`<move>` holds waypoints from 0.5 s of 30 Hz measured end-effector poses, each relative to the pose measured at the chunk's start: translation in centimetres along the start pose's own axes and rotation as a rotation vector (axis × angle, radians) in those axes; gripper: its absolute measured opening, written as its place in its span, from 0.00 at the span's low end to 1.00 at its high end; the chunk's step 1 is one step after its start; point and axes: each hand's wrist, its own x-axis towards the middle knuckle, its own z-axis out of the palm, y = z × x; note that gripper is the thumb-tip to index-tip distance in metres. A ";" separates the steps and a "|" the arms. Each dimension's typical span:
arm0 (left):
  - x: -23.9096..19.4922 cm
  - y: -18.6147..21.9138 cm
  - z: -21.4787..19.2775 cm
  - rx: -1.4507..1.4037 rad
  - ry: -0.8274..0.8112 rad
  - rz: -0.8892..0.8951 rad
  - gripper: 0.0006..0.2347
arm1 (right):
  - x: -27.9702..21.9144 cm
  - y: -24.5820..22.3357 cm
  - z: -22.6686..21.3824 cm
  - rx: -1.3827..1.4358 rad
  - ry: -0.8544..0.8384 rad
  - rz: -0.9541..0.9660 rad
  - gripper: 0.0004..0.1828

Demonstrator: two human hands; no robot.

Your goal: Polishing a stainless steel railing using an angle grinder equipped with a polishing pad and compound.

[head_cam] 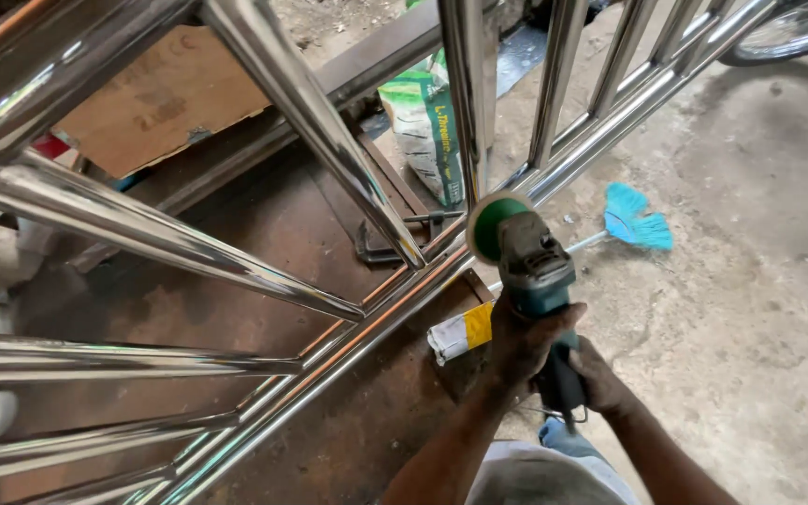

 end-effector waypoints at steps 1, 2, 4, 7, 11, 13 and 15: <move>0.5 -0.5 0.8 0.044 0.057 0.020 0.18 | 0.5 -0.6 0.6 0.132 -0.004 0.081 0.32; 1.1 -0.9 1.4 0.088 0.116 0.044 0.23 | 1.2 -1.3 1.3 0.262 -0.012 0.162 0.32; 2.8 -3.0 2.9 0.176 0.218 0.140 0.25 | 2.3 1.2 0.6 0.283 0.134 0.184 0.25; 4.7 -5.2 3.0 0.357 0.286 0.155 0.29 | 3.9 3.0 1.3 0.312 0.287 0.223 0.22; 6.0 -5.5 3.3 0.822 0.302 0.379 0.26 | 6.6 3.1 3.5 0.510 0.239 0.164 0.30; 5.5 -4.0 3.3 0.709 0.311 0.293 0.25 | 6.7 4.0 4.1 0.575 0.196 0.103 0.28; 5.5 -1.9 2.5 0.589 0.317 0.219 0.23 | 7.4 2.9 5.7 0.632 0.151 0.030 0.27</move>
